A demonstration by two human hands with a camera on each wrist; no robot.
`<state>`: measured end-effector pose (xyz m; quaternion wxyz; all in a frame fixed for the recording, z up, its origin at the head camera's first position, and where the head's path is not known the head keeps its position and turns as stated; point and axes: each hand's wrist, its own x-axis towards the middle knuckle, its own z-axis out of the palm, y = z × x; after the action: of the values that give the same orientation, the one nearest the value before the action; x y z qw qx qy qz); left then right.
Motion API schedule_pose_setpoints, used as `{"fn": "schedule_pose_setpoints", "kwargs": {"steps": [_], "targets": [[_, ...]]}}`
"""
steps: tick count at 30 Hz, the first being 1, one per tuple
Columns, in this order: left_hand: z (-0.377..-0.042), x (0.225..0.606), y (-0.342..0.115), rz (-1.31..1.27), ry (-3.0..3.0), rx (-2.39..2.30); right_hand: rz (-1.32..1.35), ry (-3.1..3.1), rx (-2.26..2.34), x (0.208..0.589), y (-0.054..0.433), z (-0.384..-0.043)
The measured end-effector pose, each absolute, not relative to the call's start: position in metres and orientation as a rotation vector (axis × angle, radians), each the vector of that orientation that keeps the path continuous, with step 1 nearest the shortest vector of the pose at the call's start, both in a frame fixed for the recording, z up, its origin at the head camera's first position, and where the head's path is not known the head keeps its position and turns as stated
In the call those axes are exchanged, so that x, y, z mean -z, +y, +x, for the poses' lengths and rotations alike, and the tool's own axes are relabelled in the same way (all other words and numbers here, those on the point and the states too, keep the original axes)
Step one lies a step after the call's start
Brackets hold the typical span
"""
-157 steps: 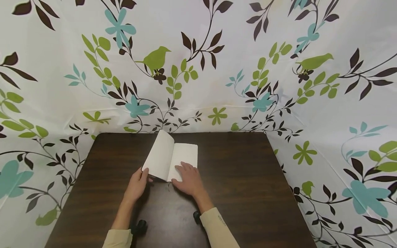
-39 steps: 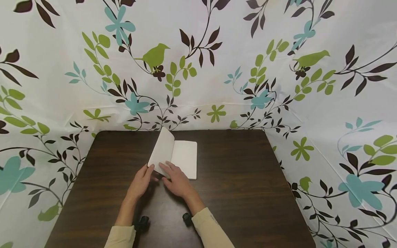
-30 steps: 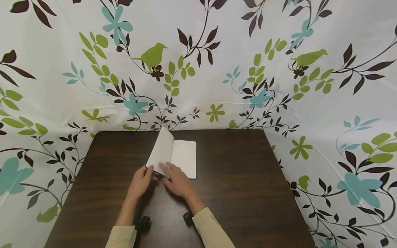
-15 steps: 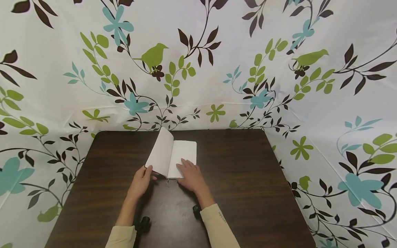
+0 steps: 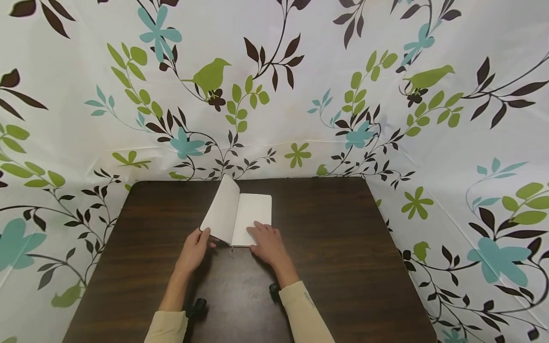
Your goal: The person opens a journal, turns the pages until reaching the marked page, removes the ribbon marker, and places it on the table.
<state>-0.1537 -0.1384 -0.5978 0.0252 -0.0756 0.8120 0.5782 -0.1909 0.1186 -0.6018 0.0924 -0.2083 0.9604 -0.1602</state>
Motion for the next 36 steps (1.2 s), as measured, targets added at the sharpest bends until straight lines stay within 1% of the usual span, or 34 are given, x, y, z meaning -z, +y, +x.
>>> {"fn": "schedule_pose_setpoints", "kwargs": {"steps": [8, 24, 36], "targets": [[-0.154, 0.597, -0.138, -0.241, 2.511, -1.778, -0.613, 2.797, 0.587, 0.598, 0.122, -0.189], [-0.154, 0.596, -0.138, -0.247, 2.503, -1.779, -0.588, 2.797, 0.641, 0.603, 0.125, -0.189], [-0.154, 0.595, -0.138, -0.264, 2.505, -1.761, -0.63, 2.848, 0.734, 0.608, 0.129, -0.189]]}}
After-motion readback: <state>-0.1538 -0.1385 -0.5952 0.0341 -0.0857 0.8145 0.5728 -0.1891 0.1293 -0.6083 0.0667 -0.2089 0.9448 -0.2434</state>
